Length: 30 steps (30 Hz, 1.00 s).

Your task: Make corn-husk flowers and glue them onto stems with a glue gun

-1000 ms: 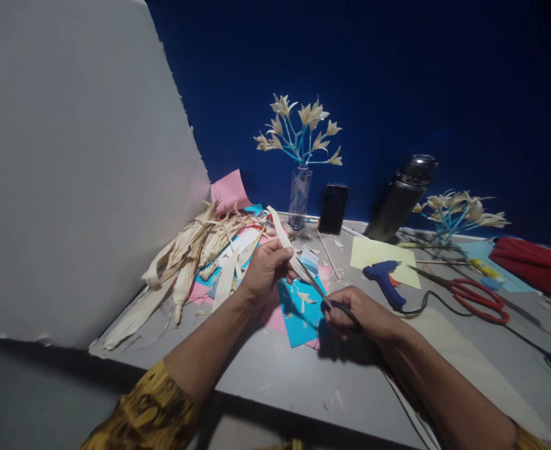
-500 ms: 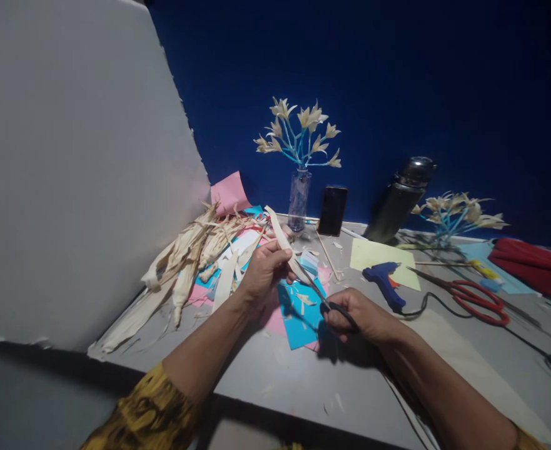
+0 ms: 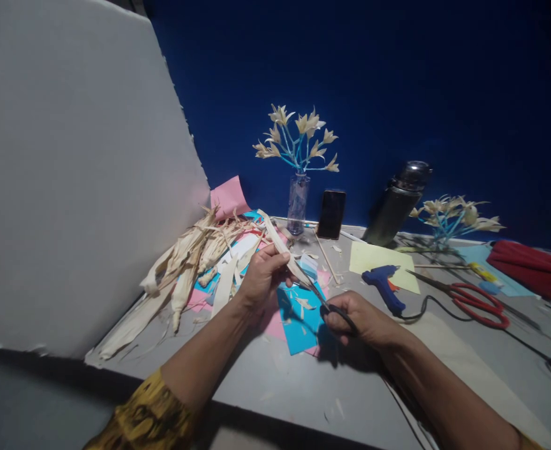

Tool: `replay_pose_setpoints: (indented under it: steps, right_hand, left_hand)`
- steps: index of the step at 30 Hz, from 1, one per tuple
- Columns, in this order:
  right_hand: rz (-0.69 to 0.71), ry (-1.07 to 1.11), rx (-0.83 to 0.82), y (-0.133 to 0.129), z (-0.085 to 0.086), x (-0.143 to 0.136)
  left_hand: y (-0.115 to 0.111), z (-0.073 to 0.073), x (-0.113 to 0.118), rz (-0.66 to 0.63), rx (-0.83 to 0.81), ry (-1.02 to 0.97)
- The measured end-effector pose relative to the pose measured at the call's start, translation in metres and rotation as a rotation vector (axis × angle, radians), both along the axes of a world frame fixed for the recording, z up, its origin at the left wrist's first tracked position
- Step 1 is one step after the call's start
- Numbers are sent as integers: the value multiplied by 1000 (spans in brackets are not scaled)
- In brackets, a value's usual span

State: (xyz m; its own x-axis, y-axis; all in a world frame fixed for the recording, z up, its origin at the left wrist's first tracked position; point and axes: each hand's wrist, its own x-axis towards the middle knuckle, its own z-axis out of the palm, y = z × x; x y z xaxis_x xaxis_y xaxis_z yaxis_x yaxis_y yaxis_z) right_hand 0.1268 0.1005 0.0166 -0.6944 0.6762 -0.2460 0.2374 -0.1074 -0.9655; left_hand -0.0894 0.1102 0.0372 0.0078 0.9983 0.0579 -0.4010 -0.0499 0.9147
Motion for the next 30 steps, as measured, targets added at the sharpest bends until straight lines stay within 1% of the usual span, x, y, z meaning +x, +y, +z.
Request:
replay_pose_setpoints:
  steps: [3, 8, 12, 16, 20, 24, 30]
  right_hand:
    - [-15, 2, -11, 0, 1, -1]
    - [53, 37, 0, 1, -2, 1]
    - [75, 48, 20, 3, -3, 2]
    - [45, 46, 30, 4, -6, 2]
    - [-11, 35, 11, 3, -7, 0]
    - [-35, 88, -69, -1, -7, -4]
    - [-72, 115, -156, -3, -7, -5]
  left_hand:
    - [-1, 0, 1, 17, 5, 18]
    - [-1, -1, 1, 5, 2, 36]
    - [-1, 0, 2, 2, 10, 45]
    - [-2, 2, 3, 33, 3, 63]
    - [-2, 0, 3, 42, 6, 65]
    - [-1, -1, 3, 39, 10, 65]
    - [-3, 4, 3, 23, -5, 49]
